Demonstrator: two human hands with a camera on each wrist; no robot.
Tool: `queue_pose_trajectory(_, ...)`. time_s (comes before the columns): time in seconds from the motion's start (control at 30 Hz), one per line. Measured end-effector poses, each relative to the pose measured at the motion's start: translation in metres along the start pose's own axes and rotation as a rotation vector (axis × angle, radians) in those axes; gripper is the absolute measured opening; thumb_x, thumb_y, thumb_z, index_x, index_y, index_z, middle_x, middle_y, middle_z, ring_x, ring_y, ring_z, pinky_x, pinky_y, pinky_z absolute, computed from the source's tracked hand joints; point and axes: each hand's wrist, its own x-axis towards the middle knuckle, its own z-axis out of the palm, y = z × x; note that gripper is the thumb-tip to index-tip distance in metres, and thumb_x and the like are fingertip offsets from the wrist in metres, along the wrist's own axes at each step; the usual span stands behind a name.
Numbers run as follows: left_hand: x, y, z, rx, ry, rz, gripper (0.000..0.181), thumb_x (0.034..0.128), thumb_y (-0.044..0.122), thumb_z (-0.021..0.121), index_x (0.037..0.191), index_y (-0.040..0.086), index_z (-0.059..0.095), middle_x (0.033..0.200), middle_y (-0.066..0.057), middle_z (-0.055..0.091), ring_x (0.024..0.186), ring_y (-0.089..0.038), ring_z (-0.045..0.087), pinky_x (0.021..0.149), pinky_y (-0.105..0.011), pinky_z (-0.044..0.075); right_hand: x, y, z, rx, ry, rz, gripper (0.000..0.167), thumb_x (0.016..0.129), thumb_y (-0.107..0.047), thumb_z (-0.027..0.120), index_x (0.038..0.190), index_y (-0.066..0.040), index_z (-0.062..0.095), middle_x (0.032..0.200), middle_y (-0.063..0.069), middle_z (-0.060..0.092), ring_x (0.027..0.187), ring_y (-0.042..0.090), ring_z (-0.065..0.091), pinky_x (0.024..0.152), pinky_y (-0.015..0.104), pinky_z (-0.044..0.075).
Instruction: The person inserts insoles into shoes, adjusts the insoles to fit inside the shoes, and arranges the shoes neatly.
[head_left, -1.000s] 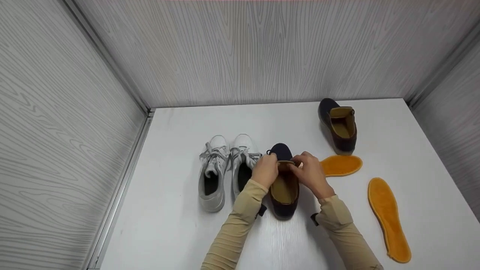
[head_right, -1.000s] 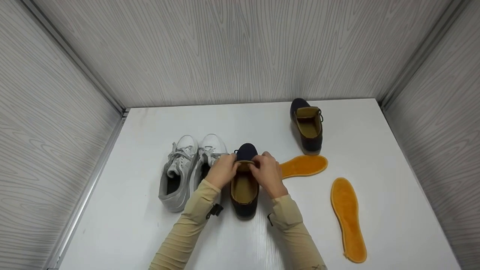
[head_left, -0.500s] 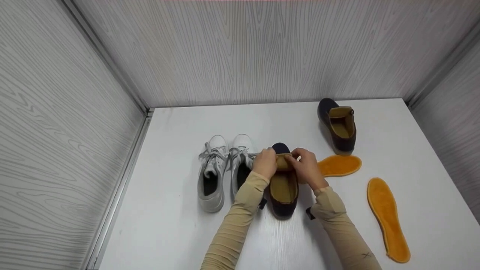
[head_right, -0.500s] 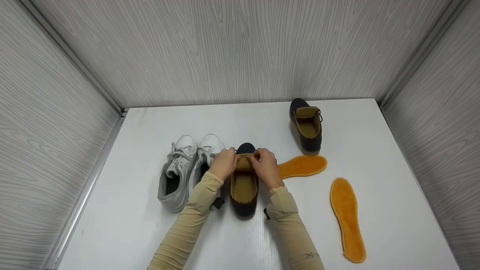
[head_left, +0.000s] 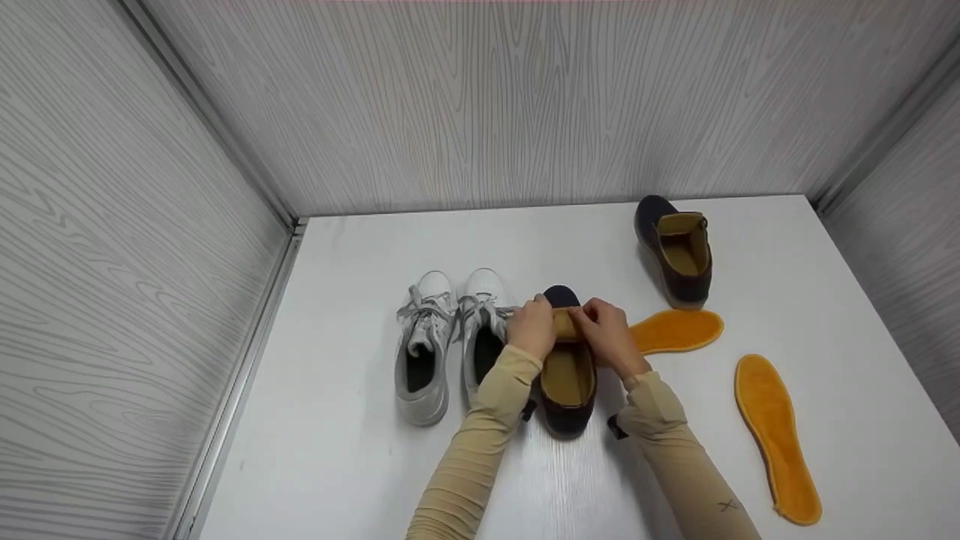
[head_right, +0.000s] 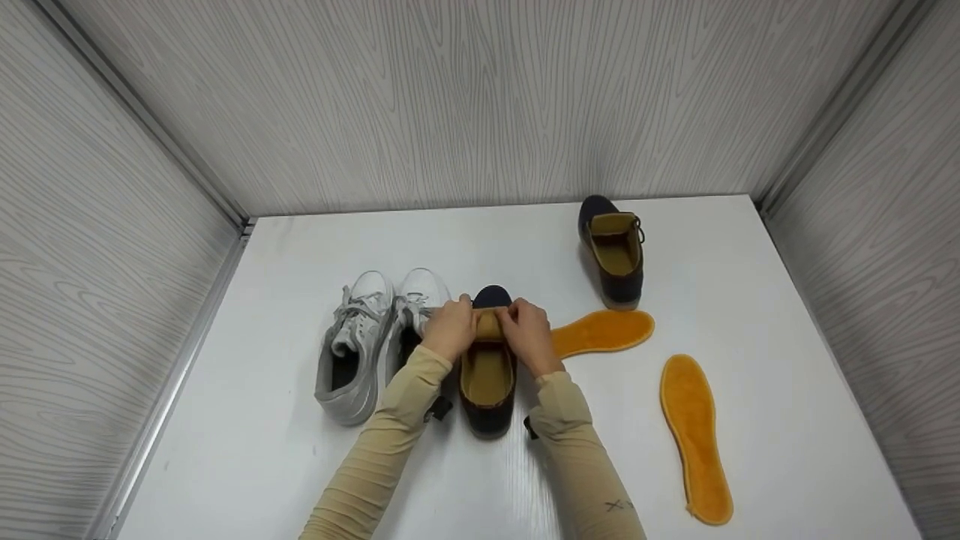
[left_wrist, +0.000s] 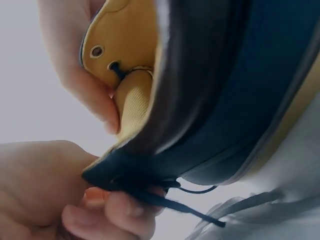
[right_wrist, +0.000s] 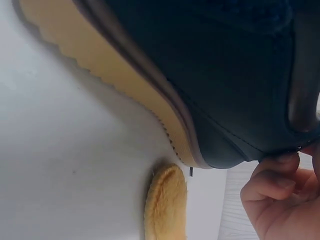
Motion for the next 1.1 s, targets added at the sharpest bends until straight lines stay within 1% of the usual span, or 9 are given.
queue_pose_trajectory(0.1,-0.001,0.003,0.004,0.037,0.026,-0.015,0.021,0.0993,0.016,0.056,0.110,0.000,0.063,0.096,-0.013,0.072,0.082,-0.029,0.071,0.064,-0.039,0.057,0.002,0.000,0.001,0.011,0.003,0.023,0.025,0.096,-0.022,0.062,0.083,-0.001,0.058,0.075,0.007,0.054,0.072,0.023,0.051,0.067,0.033,0.042)
queue_pose_trajectory(0.27,-0.003,0.007,0.008,0.078,0.029,-0.052,0.023,0.0998,0.018,0.057,0.115,0.001,0.062,0.095,-0.011,0.072,0.080,-0.026,0.071,0.061,-0.037,0.056,0.005,-0.001,0.003,0.023,-0.005,0.073,0.020,0.092,-0.018,0.063,0.085,0.000,0.059,0.075,0.008,0.052,0.072,0.023,0.050,0.064,0.031,0.041)
queue_pose_trajectory(0.37,-0.003,0.008,0.008,0.074,0.021,-0.069,0.023,0.0995,0.018,0.057,0.115,0.002,0.062,0.095,-0.011,0.073,0.081,-0.026,0.071,0.062,-0.038,0.056,0.006,-0.001,0.004,0.022,0.001,0.092,0.018,0.091,-0.016,0.063,0.085,0.000,0.059,0.076,0.007,0.053,0.072,0.022,0.050,0.063,0.031,0.041)
queue_pose_trajectory(0.47,-0.002,0.009,0.007,0.059,0.022,-0.074,0.021,0.0995,0.016,0.056,0.113,0.002,0.062,0.094,-0.011,0.073,0.081,-0.026,0.071,0.061,-0.038,0.056,0.006,-0.002,0.004,0.019,0.016,0.089,0.017,0.090,-0.016,0.064,0.084,0.000,0.059,0.075,0.007,0.053,0.071,0.022,0.050,0.063,0.030,0.041)
queue_pose_trajectory(0.67,-0.004,0.006,0.002,0.055,0.050,-0.034,0.021,0.0970,0.020,0.060,0.109,0.003,0.066,0.095,-0.011,0.072,0.081,-0.027,0.071,0.064,-0.039,0.056,0.005,-0.007,-0.001,-0.020,0.032,0.029,0.020,0.090,-0.017,0.066,0.082,0.001,0.062,0.072,0.008,0.055,0.068,0.023,0.050,0.063,0.031,0.040)
queue_pose_trajectory(0.77,-0.003,0.005,-0.003,0.047,0.043,-0.016,0.021,0.0974,0.022,0.060,0.103,0.004,0.069,0.094,-0.011,0.072,0.082,-0.027,0.071,0.065,-0.040,0.056,0.004,-0.010,-0.007,-0.054,0.019,-0.004,0.023,0.092,-0.018,0.067,0.080,0.001,0.065,0.071,0.009,0.059,0.068,0.024,0.053,0.064,0.033,0.042)
queue_pose_trajectory(0.9,-0.002,0.007,-0.012,0.023,0.035,0.002,0.025,0.0990,0.027,0.059,0.100,0.006,0.071,0.092,-0.012,0.072,0.082,-0.028,0.070,0.066,-0.041,0.056,0.003,-0.016,-0.018,-0.063,-0.006,-0.031,0.027,0.095,-0.021,0.065,0.079,0.001,0.068,0.070,0.008,0.062,0.067,0.023,0.055,0.063,0.032,0.044)
queue_pose_trajectory(1.0,-0.003,0.010,-0.019,0.018,0.043,0.017,0.027,0.0993,0.031,0.059,0.101,0.007,0.072,0.093,-0.011,0.072,0.083,-0.028,0.071,0.066,-0.041,0.056,0.002,-0.016,-0.027,-0.064,0.005,-0.020,0.029,0.097,-0.022,0.062,0.082,0.002,0.068,0.066,0.007,0.061,0.061,0.020,0.054,0.059,0.030,0.044)
queue_pose_trajectory(1.1,-0.004,0.014,-0.025,0.015,0.057,0.036,0.028,0.1000,0.032,0.058,0.100,0.008,0.072,0.093,-0.010,0.073,0.082,-0.027,0.071,0.066,-0.040,0.056,0.001,-0.010,-0.039,-0.099,0.040,0.017,0.029,0.096,-0.022,0.062,0.083,0.004,0.068,0.063,0.009,0.061,0.057,0.020,0.054,0.054,0.029,0.043)
